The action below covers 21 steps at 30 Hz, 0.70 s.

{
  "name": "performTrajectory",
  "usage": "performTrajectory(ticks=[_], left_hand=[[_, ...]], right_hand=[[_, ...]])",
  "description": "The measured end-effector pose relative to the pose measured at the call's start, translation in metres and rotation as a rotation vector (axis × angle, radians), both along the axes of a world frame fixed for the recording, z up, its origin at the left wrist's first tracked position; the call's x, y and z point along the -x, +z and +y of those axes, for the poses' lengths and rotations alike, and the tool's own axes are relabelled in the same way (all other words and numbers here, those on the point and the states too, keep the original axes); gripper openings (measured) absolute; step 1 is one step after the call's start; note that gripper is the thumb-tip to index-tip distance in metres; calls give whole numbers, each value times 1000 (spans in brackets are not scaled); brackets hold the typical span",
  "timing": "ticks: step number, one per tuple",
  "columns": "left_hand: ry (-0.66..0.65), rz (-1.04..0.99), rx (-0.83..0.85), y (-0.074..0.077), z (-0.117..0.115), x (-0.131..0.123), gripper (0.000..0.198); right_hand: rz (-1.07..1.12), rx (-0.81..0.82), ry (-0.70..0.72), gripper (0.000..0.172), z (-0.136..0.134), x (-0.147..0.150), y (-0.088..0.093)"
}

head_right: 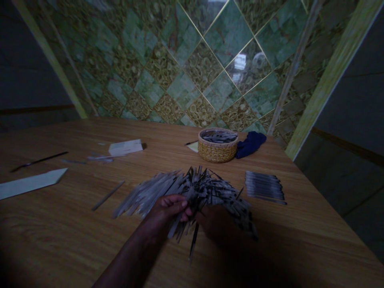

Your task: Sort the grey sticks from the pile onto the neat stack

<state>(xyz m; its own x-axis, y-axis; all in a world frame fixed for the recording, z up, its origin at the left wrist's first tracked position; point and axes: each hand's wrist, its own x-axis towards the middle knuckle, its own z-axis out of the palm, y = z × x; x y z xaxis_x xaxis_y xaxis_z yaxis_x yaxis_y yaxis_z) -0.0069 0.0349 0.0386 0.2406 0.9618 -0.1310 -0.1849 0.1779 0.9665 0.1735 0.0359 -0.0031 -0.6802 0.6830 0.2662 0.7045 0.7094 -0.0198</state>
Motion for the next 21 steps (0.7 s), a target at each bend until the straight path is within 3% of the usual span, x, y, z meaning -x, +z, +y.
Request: performTrajectory(ticks=[5,7,11,14,17,21], left_hand=[[15,8,-6,0,0,2,19],[9,10,-5,-1,1,2,18],[-37,64,-9,-3,1,2,19],[-80,111,-10,-4,1,2,20],[-134,128,-2,-6,1,1,22],[-163,138,12,-10,1,1,23]], right_hand=[[204,7,-94,17,7,-7,0],[464,82,-188,17,12,-10,3],[1339,611,-334,21,20,-15,13],[1692,847,-265,19,23,-20,20],[1851,912,-208,20,25,-24,25],[1879,917,-176,18,25,-27,26]])
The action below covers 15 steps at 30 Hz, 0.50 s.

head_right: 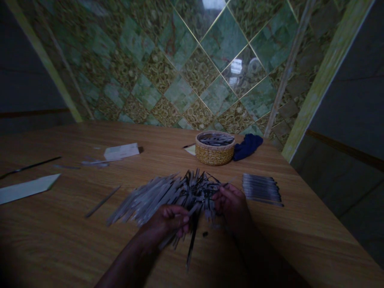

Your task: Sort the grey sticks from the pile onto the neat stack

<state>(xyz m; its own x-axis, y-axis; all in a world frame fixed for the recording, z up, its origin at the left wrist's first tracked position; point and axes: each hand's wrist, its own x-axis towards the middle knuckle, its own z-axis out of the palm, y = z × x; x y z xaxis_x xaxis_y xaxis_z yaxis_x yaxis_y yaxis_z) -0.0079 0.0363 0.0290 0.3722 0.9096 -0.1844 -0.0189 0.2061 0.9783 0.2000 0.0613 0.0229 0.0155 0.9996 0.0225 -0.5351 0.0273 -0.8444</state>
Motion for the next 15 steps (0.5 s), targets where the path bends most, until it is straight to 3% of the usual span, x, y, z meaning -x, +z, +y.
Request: performTrajectory(ticks=[15], left_hand=[[-34,58,7,5,-4,-5,26]], right_hand=[[-37,-7,90,19,-7,7,-3]])
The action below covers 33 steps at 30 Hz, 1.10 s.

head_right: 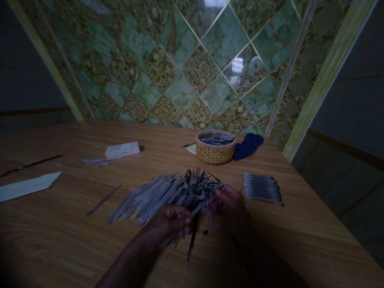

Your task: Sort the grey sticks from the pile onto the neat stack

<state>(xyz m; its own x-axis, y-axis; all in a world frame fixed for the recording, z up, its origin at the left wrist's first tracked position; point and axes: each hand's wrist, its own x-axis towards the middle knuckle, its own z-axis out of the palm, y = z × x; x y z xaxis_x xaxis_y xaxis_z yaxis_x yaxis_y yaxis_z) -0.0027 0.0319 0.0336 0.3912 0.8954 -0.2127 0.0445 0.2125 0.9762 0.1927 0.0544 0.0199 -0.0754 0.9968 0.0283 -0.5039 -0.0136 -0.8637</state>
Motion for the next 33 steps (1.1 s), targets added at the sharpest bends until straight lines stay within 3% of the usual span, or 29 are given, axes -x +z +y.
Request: performTrajectory(ticks=[6,19,25,29,33], left_hand=[[14,15,-24,6,-2,-1,24],[-5,1,0,-2,0,0,23],[-4,-70,-6,-1,0,0,21],[59,-175,-34,4,1,3,19],[148,-306,-31,7,1,5,19]], right_hand=[[-38,21,20,23,-3,2,1],[-24,8,47,21,-4,4,-5],[-248,-68,189,26,-9,10,-8],[-385,-86,139,32,-6,3,-12],[-900,-270,215,15,-2,-5,-18]])
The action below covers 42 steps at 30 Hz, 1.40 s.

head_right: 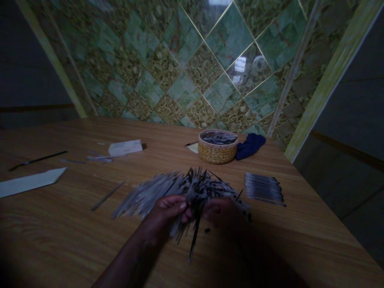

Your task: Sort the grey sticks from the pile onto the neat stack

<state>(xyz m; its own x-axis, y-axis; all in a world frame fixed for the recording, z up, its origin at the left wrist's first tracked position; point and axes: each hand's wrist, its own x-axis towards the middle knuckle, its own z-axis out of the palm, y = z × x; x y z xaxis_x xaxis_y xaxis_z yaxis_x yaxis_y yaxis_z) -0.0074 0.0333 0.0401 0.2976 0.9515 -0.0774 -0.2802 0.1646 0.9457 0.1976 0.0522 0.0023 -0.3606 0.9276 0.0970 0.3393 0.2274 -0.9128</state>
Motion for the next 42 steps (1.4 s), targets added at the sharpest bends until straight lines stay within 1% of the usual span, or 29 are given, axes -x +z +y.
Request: performTrajectory(ticks=[1,3,5,7,8,10,12,14,16,17,19,21,23,28,32,38,42], left_hand=[[8,-15,-2,0,0,0,19],[20,-29,-2,1,0,0,19],[19,-23,-2,2,0,0,18],[12,-3,-5,3,0,0,18],[8,10,-11,3,0,0,18],[-1,35,-23,2,0,1,18],[-19,66,-24,0,0,1,19],[-48,106,-12,-1,-1,1,20],[-81,141,1,-2,-1,0,21],[-96,156,4,-2,-2,-1,22],[-126,185,5,-1,-3,-3,24],[-155,210,9,-1,-3,-4,25],[-178,225,16,-3,-3,-5,23],[-228,265,-9,-7,-3,-3,18],[-231,303,-13,-7,-4,-2,16],[-221,347,2,-7,-4,-4,21],[-216,382,2,-6,-3,-5,19]], right_hand=[[-168,-80,71,11,0,0,0],[-515,-222,191,12,-3,3,2],[-778,-302,225,15,-6,8,4],[-898,-331,230,17,-8,12,5],[-904,-332,237,17,-8,13,4],[-812,-327,264,16,-6,12,2],[-557,-267,262,12,-3,8,-1],[-183,-93,190,8,0,3,-2],[170,131,94,14,2,-1,-1],[313,214,53,18,3,-3,0],[529,291,16,23,4,-5,3],[653,304,3,25,4,-6,5],[698,312,6,26,5,-6,5],[674,331,-26,24,4,-5,5],[662,344,-39,25,2,-3,5],[681,367,-25,27,1,-2,5],[660,330,-22,26,2,-3,7]])
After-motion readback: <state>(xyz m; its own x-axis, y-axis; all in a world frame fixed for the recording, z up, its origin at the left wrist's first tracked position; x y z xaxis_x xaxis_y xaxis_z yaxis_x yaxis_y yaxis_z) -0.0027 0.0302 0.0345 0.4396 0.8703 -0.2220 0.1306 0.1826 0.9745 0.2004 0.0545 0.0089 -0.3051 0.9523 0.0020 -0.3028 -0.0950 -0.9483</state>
